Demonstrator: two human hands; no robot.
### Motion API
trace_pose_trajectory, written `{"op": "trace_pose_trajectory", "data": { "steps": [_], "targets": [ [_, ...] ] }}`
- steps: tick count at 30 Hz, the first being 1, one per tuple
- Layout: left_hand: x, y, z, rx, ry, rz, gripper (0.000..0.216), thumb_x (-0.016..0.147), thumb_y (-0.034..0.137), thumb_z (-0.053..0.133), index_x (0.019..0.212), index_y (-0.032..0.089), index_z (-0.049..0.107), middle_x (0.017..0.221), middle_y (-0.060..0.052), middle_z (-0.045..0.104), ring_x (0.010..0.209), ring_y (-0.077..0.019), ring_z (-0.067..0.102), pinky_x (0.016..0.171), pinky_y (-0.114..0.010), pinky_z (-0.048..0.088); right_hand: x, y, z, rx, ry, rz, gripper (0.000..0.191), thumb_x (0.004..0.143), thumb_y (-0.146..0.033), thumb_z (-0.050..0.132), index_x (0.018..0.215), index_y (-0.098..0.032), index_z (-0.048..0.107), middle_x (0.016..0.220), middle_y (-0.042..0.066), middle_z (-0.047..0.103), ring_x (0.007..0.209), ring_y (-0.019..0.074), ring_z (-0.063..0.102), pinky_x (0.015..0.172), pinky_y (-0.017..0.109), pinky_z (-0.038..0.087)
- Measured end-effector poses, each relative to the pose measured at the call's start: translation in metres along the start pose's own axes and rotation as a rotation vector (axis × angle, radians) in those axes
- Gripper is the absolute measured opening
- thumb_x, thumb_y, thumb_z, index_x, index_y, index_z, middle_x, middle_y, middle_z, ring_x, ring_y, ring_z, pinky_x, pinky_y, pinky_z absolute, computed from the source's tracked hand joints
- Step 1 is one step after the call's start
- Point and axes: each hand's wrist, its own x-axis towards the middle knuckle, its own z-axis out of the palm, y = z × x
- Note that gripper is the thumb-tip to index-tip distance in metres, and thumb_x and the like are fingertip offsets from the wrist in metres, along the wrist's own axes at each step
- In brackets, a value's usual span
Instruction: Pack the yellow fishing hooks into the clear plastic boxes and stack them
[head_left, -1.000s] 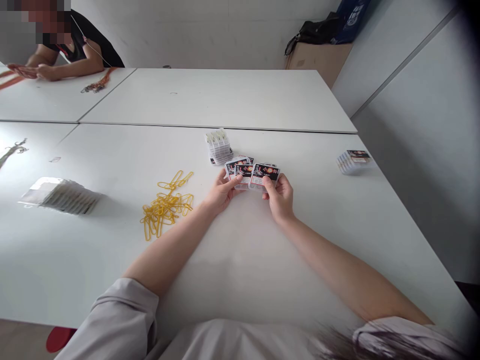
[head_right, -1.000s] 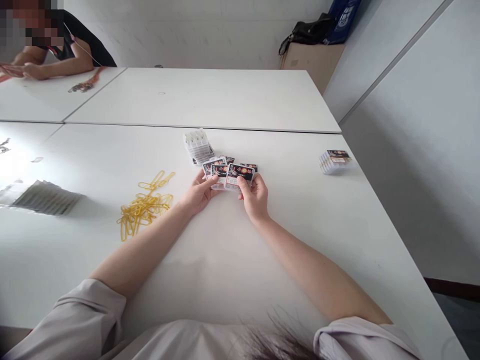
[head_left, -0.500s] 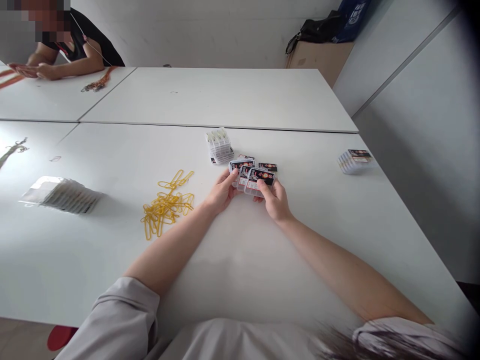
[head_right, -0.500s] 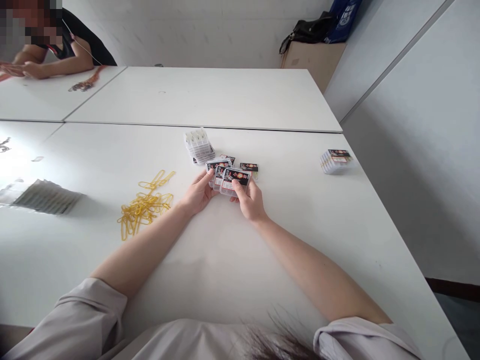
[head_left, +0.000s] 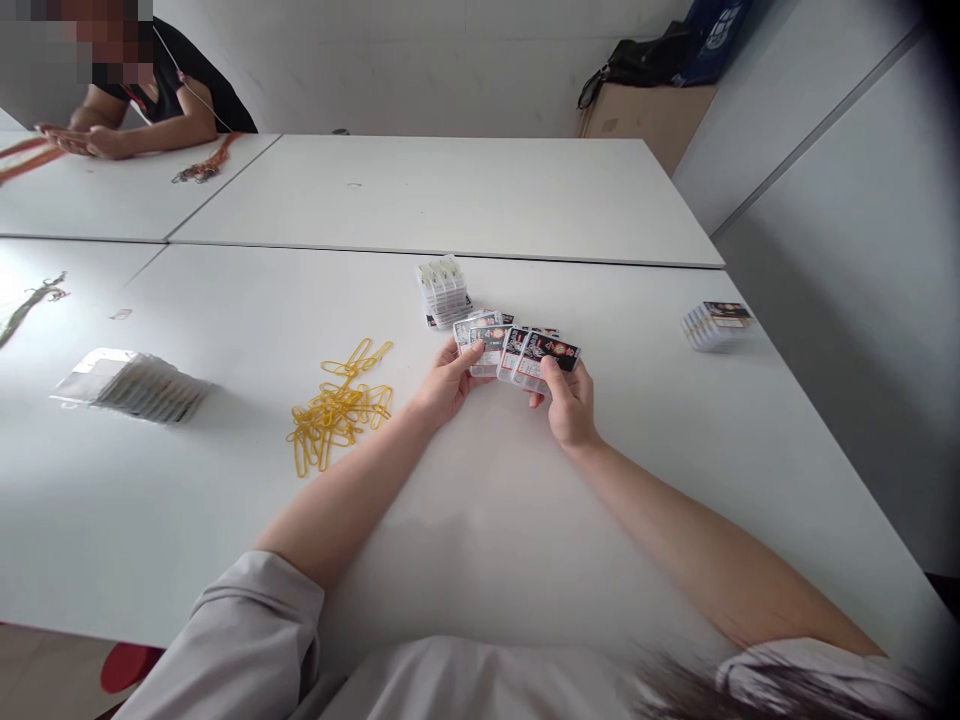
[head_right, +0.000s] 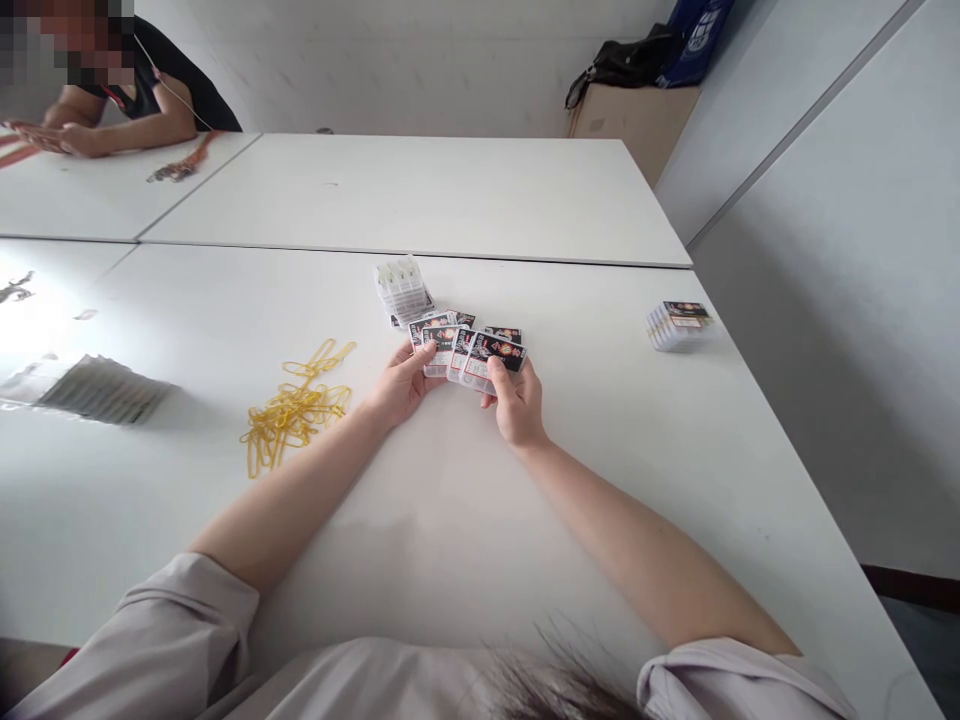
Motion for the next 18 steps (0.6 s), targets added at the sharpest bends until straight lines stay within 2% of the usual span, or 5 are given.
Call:
{"op": "trace_pose_trajectory", "data": {
  "steps": [4,9,14,16,18],
  "targets": [
    [-0.0011,0.0011,0.0014,-0.005,-0.015,0.013,0.039,0.077,0.036,0.082,0.109,0.017,0.067,0.106,-0.006,0.075,0.088,-0.0174,0.072,0.082,-0.032,0.060,-0.0006,0.0008,-0.0017,0.017,-0.006,-0.042,0.035,0.088,-0.055,0.066,0.094,-0.021,0.060,0.075,-0.002,0.067,0.047,0.0094,0.052,0.041,0.026,0.047],
    [-0.0035,0.0006,0.0051,0.039,-0.021,0.017,0.042,0.074,0.036,0.084,0.107,0.018,0.066,0.103,-0.005,0.075,0.089,-0.0196,0.072,0.086,-0.035,0.058,0.0006,0.0056,-0.0026,-0.018,-0.057,0.015,0.037,0.088,-0.056,0.066,0.101,-0.022,0.059,0.082,-0.001,0.067,0.053,0.0102,0.055,0.043,0.024,0.047],
    [-0.0052,-0.0012,0.0079,0.067,-0.014,0.033,0.043,0.073,0.036,0.085,0.106,0.018,0.065,0.100,-0.005,0.075,0.091,-0.0210,0.071,0.086,-0.036,0.058,0.0000,0.0078,-0.0028,-0.085,-0.099,0.033,0.036,0.090,-0.056,0.063,0.107,-0.024,0.059,0.080,-0.002,0.067,0.049,0.0100,0.053,0.045,0.025,0.049],
    [-0.0046,-0.0018,0.0071,0.067,-0.016,0.028,0.041,0.075,0.039,0.083,0.107,0.018,0.066,0.100,-0.005,0.075,0.091,-0.0207,0.072,0.087,-0.036,0.058,0.0006,0.0083,-0.0031,-0.097,-0.083,0.051,0.039,0.089,-0.057,0.063,0.112,-0.024,0.060,0.088,0.001,0.070,0.058,0.0126,0.060,0.048,0.025,0.052],
    [-0.0031,-0.0026,0.0052,0.056,-0.010,0.013,0.039,0.080,0.042,0.079,0.108,0.018,0.067,0.099,-0.005,0.075,0.089,-0.0197,0.072,0.088,-0.036,0.059,0.0021,0.0090,-0.0037,-0.108,-0.062,0.076,0.044,0.087,-0.059,0.065,0.115,-0.024,0.062,0.098,0.004,0.073,0.075,0.0171,0.067,0.052,0.025,0.055]
  ]
}}
